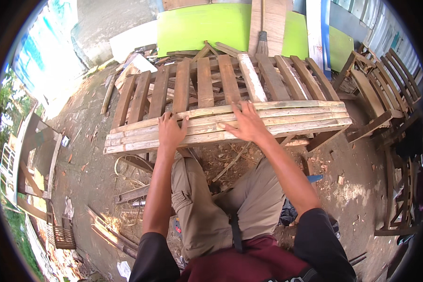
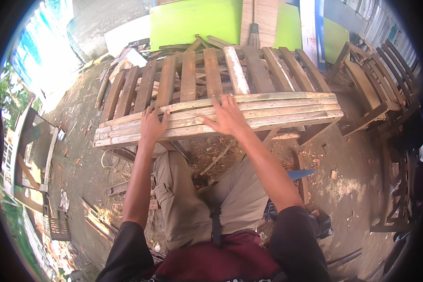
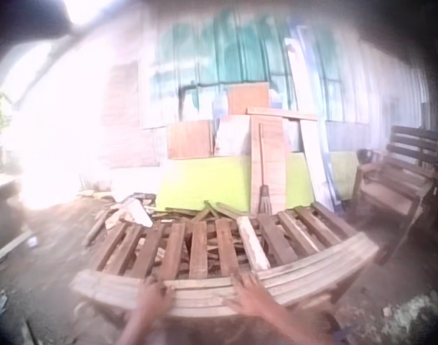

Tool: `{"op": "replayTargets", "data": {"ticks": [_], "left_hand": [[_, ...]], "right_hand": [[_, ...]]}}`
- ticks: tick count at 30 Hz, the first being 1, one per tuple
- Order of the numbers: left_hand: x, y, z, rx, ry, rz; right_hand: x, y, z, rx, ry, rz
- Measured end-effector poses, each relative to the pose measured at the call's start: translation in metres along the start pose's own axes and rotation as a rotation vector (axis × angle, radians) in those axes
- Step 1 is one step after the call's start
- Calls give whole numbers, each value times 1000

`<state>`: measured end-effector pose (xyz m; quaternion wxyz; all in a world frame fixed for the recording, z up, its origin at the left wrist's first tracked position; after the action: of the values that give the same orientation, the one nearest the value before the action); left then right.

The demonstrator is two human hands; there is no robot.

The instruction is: The person splits thin wooden strips using a machete, then places them on a wooden pallet and hammers nails to secure them. The person works while seated on the ground in an outdoor area with scattered wood and tools.

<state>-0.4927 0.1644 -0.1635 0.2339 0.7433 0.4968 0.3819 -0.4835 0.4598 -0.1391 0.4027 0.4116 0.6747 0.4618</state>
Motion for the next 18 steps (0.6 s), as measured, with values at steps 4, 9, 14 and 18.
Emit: {"op": "replayTargets", "data": {"ticks": [4, 9, 14, 18], "left_hand": [[32, -10, 10, -44, -56, -123], [62, -15, -4, -141, -128, 101], [68, -11, -8, -117, -113, 180], [67, -10, -8, -81, -98, 164]], "right_hand": [[1, 6, 6, 110, 37, -62], [1, 13, 1, 132, -5, -101], [3, 13, 1, 143, -17, -98], [1, 12, -2, 191, 10, -116]]}}
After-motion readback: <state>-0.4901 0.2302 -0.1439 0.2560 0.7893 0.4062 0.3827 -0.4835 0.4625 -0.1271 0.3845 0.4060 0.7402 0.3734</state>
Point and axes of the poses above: each hand's wrist, its own z-axis away from the middle knuckle, its own y-axis out of the back of the hand, x = y × z, the point moved 2 cm from there along -z, towards the middle knuckle, and after that the axes turned 10 degrees about x, right-handed, at the moved point
